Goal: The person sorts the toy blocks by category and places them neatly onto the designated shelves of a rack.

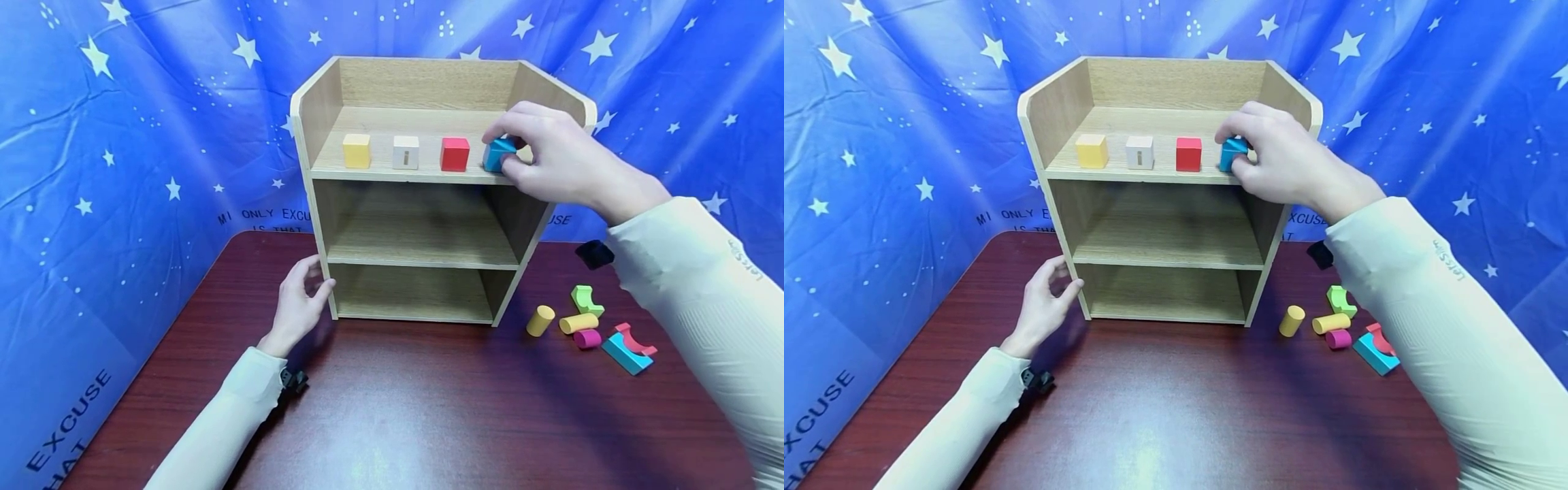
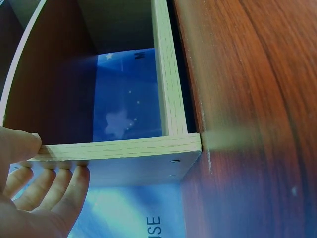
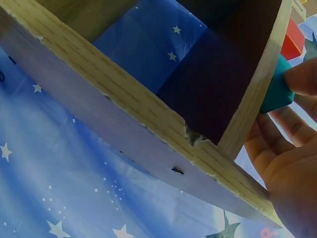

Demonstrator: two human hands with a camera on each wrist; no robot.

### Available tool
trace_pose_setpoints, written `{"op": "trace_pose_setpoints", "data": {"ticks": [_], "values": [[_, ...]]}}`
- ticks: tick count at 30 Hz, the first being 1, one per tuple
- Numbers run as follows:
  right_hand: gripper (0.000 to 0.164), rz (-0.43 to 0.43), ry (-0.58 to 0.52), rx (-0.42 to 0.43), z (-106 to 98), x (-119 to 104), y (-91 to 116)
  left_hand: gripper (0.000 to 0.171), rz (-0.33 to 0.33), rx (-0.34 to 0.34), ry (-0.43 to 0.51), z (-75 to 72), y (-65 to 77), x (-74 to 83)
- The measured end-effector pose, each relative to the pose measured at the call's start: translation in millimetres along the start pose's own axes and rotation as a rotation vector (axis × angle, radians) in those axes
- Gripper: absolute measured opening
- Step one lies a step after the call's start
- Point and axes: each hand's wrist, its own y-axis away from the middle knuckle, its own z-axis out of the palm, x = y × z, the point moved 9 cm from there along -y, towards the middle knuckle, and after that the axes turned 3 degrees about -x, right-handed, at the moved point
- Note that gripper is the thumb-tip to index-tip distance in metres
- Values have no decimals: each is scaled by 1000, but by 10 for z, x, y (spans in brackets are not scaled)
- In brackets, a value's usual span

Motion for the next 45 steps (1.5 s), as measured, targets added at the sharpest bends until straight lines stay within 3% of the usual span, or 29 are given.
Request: {"op": "trace_pose_setpoints", "data": {"ticks": [6, 17, 19, 26, 34, 45], "values": [[30, 11, 1, -20, 16, -11, -20, 44, 2, 13, 7, 33, 1, -290], [28, -9, 20, -14, 36, -29, -24, 43, -9, 0, 4, 33, 9, -338], [28, -8, 22, -10, 36, -29, -25, 43, -5, 5, 8, 31, 14, -327], [27, -25, 21, 21, 19, -51, -5, 40, 0, 8, 3, -26, 12, 48], [29, -57, 34, 139, -60, -84, 70, 40, 0, 0, 0, -19, 5, 58], [31, -139, 9, 240, -98, -164, 193, 40, 0, 2, 6, -25, 8, 60]]}}
